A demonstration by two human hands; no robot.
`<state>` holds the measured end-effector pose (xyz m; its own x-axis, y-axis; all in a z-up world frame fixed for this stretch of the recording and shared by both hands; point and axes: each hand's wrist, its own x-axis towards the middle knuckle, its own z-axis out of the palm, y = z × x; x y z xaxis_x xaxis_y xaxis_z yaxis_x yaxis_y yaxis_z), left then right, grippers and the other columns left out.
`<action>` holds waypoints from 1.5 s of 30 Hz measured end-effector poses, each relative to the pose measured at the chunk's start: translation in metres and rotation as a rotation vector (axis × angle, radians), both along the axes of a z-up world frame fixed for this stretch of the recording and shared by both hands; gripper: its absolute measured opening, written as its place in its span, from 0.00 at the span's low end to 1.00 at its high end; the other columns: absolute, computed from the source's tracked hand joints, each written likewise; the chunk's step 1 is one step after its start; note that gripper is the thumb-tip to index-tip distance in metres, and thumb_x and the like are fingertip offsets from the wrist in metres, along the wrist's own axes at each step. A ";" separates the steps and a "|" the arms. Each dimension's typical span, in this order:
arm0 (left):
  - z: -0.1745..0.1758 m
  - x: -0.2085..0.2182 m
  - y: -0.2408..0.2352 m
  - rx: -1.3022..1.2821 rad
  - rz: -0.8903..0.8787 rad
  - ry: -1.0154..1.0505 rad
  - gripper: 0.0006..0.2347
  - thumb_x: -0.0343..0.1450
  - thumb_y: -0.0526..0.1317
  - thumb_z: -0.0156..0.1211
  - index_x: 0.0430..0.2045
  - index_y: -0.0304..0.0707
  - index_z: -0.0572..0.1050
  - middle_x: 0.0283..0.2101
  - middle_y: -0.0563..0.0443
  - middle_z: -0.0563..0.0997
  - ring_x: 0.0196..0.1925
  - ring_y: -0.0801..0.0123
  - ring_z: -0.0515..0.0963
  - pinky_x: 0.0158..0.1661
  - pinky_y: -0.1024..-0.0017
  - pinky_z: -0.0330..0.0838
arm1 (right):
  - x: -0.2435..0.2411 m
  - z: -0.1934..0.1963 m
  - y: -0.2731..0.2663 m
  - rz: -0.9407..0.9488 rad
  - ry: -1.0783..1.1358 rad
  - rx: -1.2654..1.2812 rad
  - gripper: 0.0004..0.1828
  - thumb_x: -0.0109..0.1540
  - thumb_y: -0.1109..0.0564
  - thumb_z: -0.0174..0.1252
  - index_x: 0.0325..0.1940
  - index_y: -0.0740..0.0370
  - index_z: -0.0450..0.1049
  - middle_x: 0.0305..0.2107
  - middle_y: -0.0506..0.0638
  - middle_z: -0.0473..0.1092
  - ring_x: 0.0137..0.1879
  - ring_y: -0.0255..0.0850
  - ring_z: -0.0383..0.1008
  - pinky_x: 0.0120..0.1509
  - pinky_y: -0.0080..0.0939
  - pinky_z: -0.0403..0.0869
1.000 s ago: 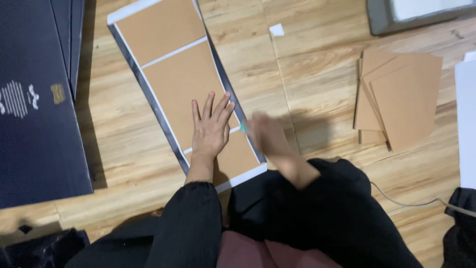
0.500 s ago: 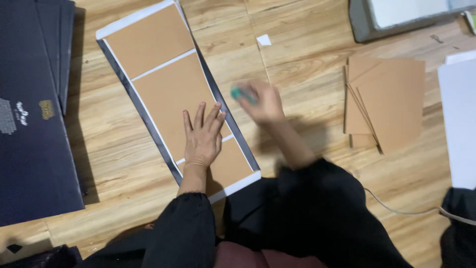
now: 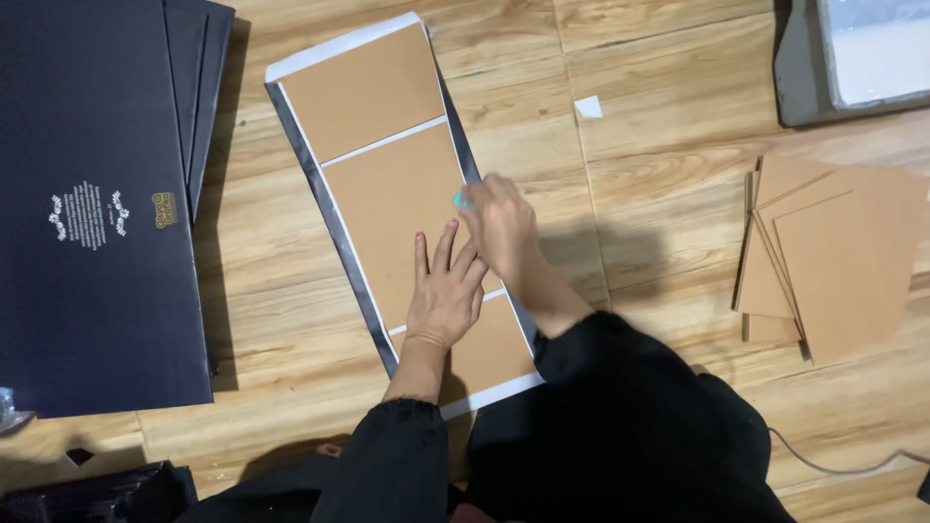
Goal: Assemble rigid box components by folding and smoothing paper edges over cardboard inserts using a hand tool.
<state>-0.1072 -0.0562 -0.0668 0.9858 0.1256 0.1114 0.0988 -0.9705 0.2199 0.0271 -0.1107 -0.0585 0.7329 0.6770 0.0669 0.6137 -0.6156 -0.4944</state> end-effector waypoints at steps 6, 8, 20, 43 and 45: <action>0.008 0.003 0.001 -0.007 0.000 -0.014 0.16 0.66 0.40 0.35 0.48 0.55 0.60 0.56 0.61 0.61 0.65 0.58 0.51 0.60 0.44 0.40 | 0.046 -0.014 0.015 0.043 0.376 -0.185 0.16 0.47 0.48 0.65 0.37 0.49 0.73 0.30 0.49 0.68 0.43 0.52 0.70 0.49 0.53 0.69; 0.007 0.003 0.001 -0.011 -0.005 -0.006 0.16 0.66 0.39 0.36 0.50 0.54 0.60 0.59 0.62 0.58 0.65 0.58 0.51 0.60 0.45 0.40 | 0.074 0.002 0.033 -0.159 0.344 0.275 0.13 0.47 0.55 0.67 0.31 0.58 0.72 0.23 0.51 0.67 0.34 0.51 0.72 0.37 0.45 0.69; 0.015 0.003 0.006 0.026 -0.048 -0.042 0.22 0.60 0.39 0.49 0.51 0.50 0.66 0.62 0.58 0.57 0.65 0.56 0.52 0.58 0.42 0.45 | 0.053 -0.008 0.042 0.086 -0.069 0.221 0.12 0.50 0.57 0.59 0.35 0.62 0.67 0.32 0.55 0.65 0.40 0.53 0.66 0.40 0.48 0.65; 0.014 0.001 0.007 0.023 -0.068 -0.021 0.24 0.59 0.41 0.51 0.52 0.48 0.64 0.61 0.57 0.58 0.64 0.53 0.53 0.59 0.40 0.43 | 0.080 -0.008 0.073 0.001 -0.161 0.233 0.12 0.50 0.56 0.61 0.33 0.60 0.68 0.31 0.53 0.65 0.36 0.51 0.67 0.36 0.48 0.65; 0.014 0.002 0.008 0.036 -0.069 -0.001 0.25 0.59 0.42 0.51 0.53 0.49 0.63 0.62 0.58 0.58 0.65 0.54 0.53 0.59 0.40 0.43 | 0.079 -0.007 0.072 0.007 -0.184 0.252 0.11 0.50 0.57 0.60 0.32 0.60 0.67 0.30 0.53 0.64 0.36 0.52 0.67 0.36 0.49 0.65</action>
<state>-0.1048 -0.0486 -0.0527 0.9918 0.0537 0.1161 0.0316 -0.9823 0.1844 0.1057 -0.0387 -0.0654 0.6881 0.6276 0.3642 0.7110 -0.4829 -0.5112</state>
